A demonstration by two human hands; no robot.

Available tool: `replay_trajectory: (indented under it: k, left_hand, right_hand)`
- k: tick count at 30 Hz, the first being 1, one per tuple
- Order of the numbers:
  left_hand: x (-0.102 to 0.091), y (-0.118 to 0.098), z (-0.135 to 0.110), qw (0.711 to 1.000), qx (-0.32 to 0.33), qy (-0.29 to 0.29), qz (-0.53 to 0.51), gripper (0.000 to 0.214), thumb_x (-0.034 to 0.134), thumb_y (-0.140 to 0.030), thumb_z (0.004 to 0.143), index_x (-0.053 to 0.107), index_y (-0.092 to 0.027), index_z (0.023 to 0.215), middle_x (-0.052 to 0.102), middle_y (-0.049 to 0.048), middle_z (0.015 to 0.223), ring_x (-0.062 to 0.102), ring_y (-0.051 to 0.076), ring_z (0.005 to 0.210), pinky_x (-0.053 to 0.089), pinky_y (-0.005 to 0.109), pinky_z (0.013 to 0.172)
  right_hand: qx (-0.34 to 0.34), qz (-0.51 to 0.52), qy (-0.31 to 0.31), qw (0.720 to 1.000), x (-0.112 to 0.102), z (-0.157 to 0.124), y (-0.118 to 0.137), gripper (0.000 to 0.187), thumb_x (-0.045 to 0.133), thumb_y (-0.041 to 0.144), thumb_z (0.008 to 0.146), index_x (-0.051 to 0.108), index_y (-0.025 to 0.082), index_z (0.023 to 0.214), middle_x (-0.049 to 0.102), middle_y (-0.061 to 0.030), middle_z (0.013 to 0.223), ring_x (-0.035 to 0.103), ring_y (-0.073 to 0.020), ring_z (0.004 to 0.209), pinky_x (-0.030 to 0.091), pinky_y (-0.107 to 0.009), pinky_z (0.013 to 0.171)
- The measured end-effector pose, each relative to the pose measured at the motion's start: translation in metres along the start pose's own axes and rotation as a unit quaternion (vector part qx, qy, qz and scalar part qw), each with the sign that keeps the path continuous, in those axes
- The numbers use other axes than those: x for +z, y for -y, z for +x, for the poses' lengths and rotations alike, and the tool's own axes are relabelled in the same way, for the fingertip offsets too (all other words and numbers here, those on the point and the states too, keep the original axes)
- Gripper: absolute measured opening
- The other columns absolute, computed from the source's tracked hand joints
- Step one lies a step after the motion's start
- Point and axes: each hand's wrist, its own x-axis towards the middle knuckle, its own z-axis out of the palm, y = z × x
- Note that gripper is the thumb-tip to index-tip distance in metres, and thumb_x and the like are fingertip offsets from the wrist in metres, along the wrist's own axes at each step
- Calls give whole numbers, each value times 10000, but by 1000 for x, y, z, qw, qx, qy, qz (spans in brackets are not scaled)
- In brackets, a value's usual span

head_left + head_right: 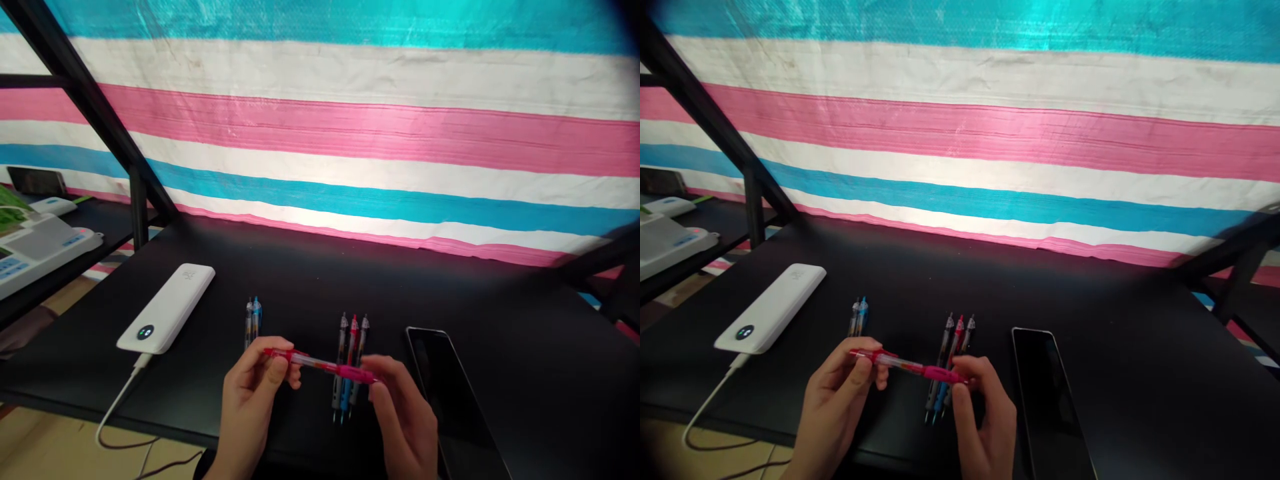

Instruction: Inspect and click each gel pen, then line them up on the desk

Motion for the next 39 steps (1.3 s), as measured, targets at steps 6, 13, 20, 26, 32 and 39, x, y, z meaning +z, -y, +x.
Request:
replay_trajectory:
  k: [6, 13, 20, 26, 32, 39]
  left_hand:
    - [0, 0, 1, 1000, 8, 3, -5, 191, 850, -389, 861, 812, -215, 931, 729, 10, 684, 666, 122, 615, 544, 183, 630]
    - [-5, 6, 0, 1000, -2, 7, -16, 181, 841, -370, 874, 807, -211, 954, 724, 14, 695, 666, 131, 632, 548, 197, 640]
    - [-5, 5, 0, 1000, -1, 0, -13, 196, 846, -372, 865, 806, -199, 948, 718, 27, 707, 655, 141, 638, 557, 216, 639]
    - [-1, 1, 1, 1000, 18, -3, -13, 183, 853, -373, 858, 811, -210, 930, 719, 20, 691, 663, 133, 622, 550, 192, 616]
    - [1, 0, 1, 1000, 13, -6, -18, 194, 858, -379, 851, 813, -208, 930, 718, 22, 678, 668, 139, 623, 556, 198, 613]
    - [-4, 3, -1, 1000, 2, -1, -16, 193, 838, -376, 874, 801, -205, 957, 721, 23, 701, 654, 137, 633, 550, 213, 636]
  right_hand:
    - [-3, -2, 12, 1000, -2, 3, 6, 207, 592, 371, 1025, 668, 230, 895, 582, 1, 791, 539, -158, 685, 415, -276, 646]
    - [19, 7, 39, 999, -2, 3, 6, 368, 541, 397, 1053, 581, 217, 735, 504, 19, 706, 483, -138, 623, 370, -264, 595]
    - [30, 1, 37, 999, -3, 3, 3, 315, 545, 440, 1042, 650, 224, 838, 571, 7, 723, 533, -150, 646, 410, -258, 614]
    - [50, -12, 1, 999, -3, 3, 2, 190, 655, 422, 973, 697, 245, 1028, 685, -8, 849, 611, -168, 725, 463, -256, 677]
    - [73, -10, 46, 996, -3, 4, 6, 371, 564, 481, 1030, 646, 227, 772, 557, 18, 693, 527, -142, 635, 396, -249, 615]
    - [93, 5, 25, 995, -4, 5, 9, 348, 576, 492, 1017, 698, 226, 828, 642, 0, 689, 563, -147, 614, 419, -238, 585]
